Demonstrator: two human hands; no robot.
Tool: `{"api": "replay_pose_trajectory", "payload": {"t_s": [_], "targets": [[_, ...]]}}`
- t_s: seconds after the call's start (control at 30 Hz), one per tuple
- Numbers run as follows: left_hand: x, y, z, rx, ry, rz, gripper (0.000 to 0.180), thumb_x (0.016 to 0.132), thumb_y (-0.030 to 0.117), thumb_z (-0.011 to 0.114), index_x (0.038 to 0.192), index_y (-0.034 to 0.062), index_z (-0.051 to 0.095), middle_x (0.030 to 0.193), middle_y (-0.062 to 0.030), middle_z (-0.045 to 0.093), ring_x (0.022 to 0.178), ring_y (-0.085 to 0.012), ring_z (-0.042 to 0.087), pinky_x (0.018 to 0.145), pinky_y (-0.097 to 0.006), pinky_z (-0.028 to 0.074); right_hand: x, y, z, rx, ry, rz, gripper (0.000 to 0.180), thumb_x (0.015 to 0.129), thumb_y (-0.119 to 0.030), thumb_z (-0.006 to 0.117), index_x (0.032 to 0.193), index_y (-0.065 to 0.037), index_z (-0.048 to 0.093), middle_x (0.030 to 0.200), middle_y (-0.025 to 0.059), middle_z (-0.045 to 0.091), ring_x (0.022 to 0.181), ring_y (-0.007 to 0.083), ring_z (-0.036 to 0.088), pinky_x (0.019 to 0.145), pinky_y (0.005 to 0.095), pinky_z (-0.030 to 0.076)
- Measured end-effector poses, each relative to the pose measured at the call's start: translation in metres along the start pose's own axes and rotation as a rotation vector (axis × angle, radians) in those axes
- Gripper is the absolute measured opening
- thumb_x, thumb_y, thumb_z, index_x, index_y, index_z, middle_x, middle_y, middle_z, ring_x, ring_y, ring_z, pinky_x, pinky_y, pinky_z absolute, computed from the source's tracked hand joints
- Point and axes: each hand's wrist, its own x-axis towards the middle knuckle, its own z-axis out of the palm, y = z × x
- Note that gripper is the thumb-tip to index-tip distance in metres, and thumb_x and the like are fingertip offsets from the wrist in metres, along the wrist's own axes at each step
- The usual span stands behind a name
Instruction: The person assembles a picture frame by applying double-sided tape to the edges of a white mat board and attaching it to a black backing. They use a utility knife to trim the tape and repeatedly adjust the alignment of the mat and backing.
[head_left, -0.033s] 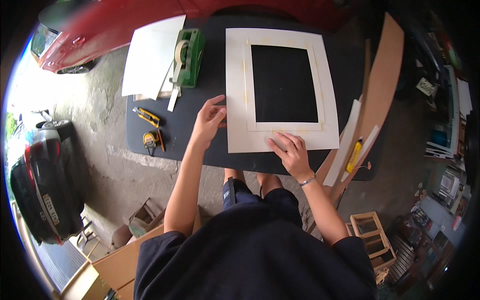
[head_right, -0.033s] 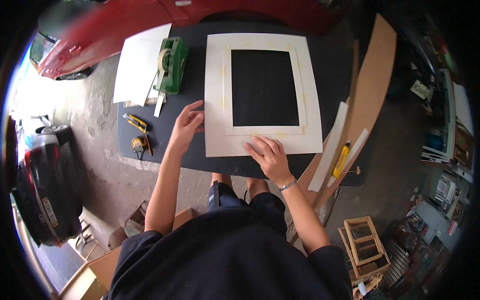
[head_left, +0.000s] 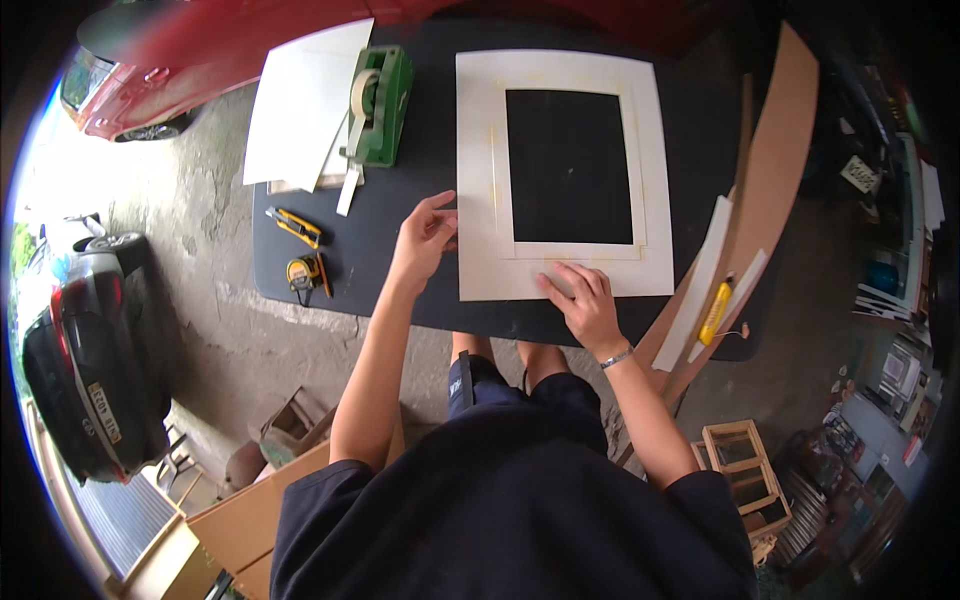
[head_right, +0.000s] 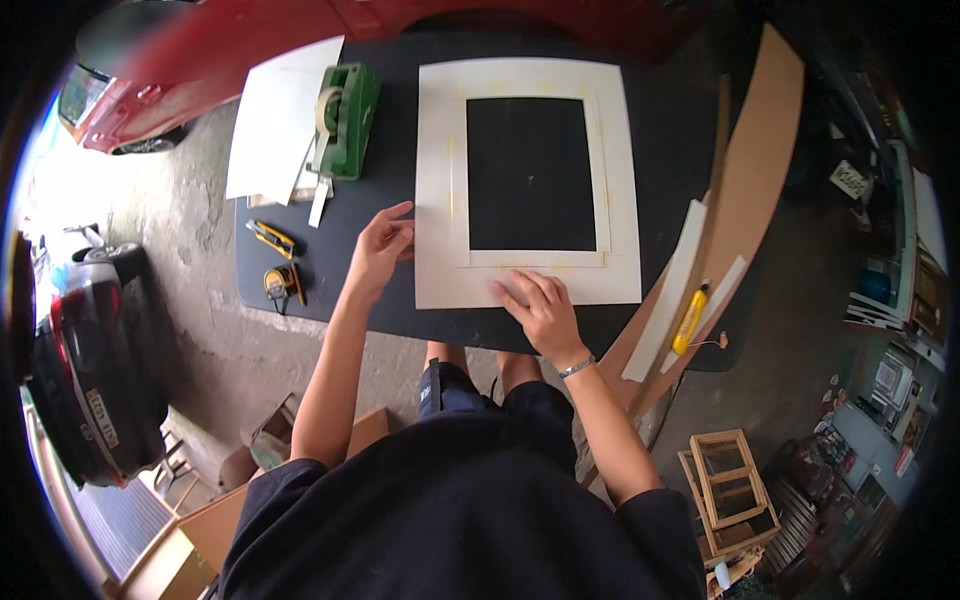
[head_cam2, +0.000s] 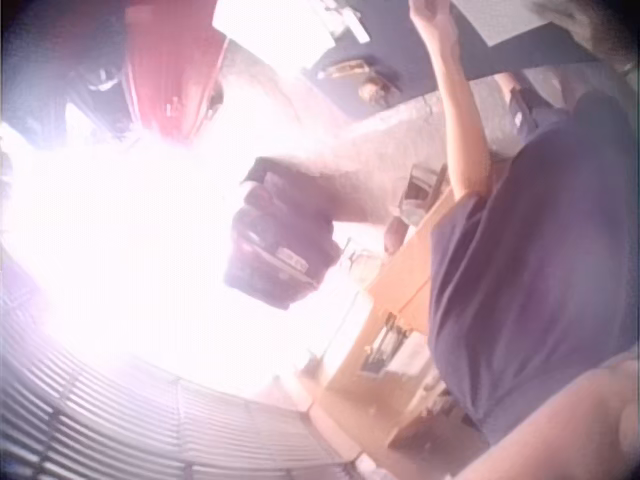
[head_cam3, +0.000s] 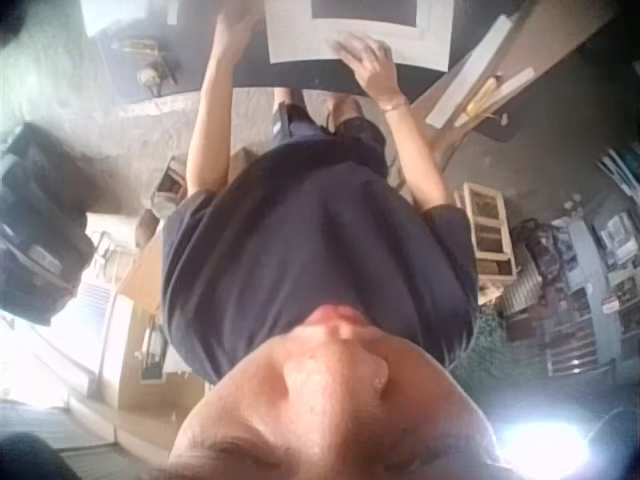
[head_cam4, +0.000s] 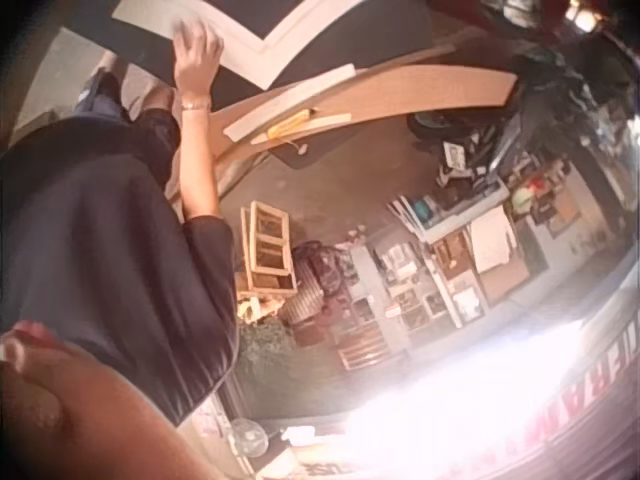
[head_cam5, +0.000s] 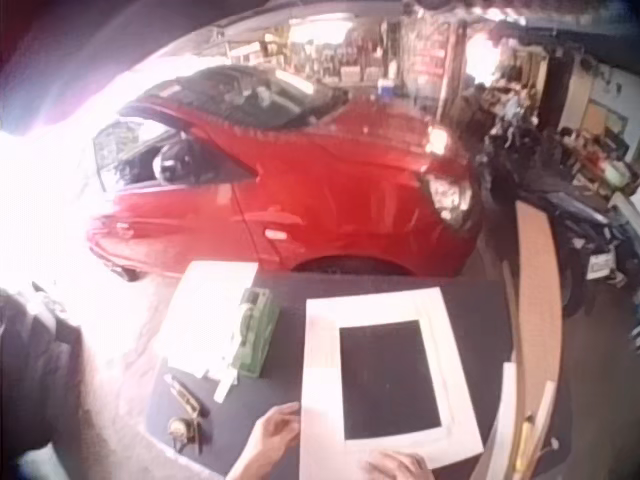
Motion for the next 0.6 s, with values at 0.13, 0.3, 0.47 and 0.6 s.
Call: {"api": "replay_pose_trajectory", "payload": {"t_s": [0.13,0.3,0.47,0.6], "targets": [[0.007,-0.054,-0.005,0.267,0.067,0.040,0.045,0.096,0.007,0.069,0.137,-0.0025,0.055,0.103,-0.0097,0.069,0.089,-0.0124,0.065,0.079,-0.026,0.054,-0.022,0.003,0.044,0.033,-0.079,0.113,0.051,0.088,-0.007,0.062,0.137,-0.022,0.064,0.135,0.0075,0.059,0.123,0.0270,0.056,0.102,0.0434,0.045],[0.016,-0.046,0.011,0.072,0.125,-0.100,0.032,0.096,0.013,0.071,0.121,-0.0055,0.062,0.091,-0.0072,0.066,0.081,-0.0101,0.062,0.074,-0.025,0.052,-0.025,0.003,0.044,0.003,-0.086,0.221,0.053,0.086,-0.004,0.065,0.136,-0.023,0.065,0.136,0.0070,0.059,0.123,0.0279,0.056,0.102,0.0443,0.044],[0.036,-0.041,0.017,0.003,-0.068,-0.098,0.030,0.099,0.019,0.070,0.116,-0.0034,0.062,0.090,-0.0032,0.066,0.086,-0.0098,0.062,0.079,-0.027,0.052,-0.036,-0.037,0.037,0.509,0.425,1.085,0.034,0.100,-0.024,0.064,0.128,-0.005,0.056,0.122,0.0114,0.061,0.111,0.0252,0.059,0.095,0.0399,0.046],[0.015,-0.010,0.034,-0.055,-0.207,-0.017,0.034,0.099,0.018,0.070,0.124,-0.0021,0.060,0.110,-0.0073,0.068,0.099,-0.0119,0.063,0.089,-0.030,0.053,-0.037,-0.019,0.021,1.557,0.835,1.529,0.048,0.105,-0.044,0.054,0.136,-0.007,0.052,0.128,0.0090,0.063,0.118,0.0234,0.060,0.100,0.0398,0.047]]}}
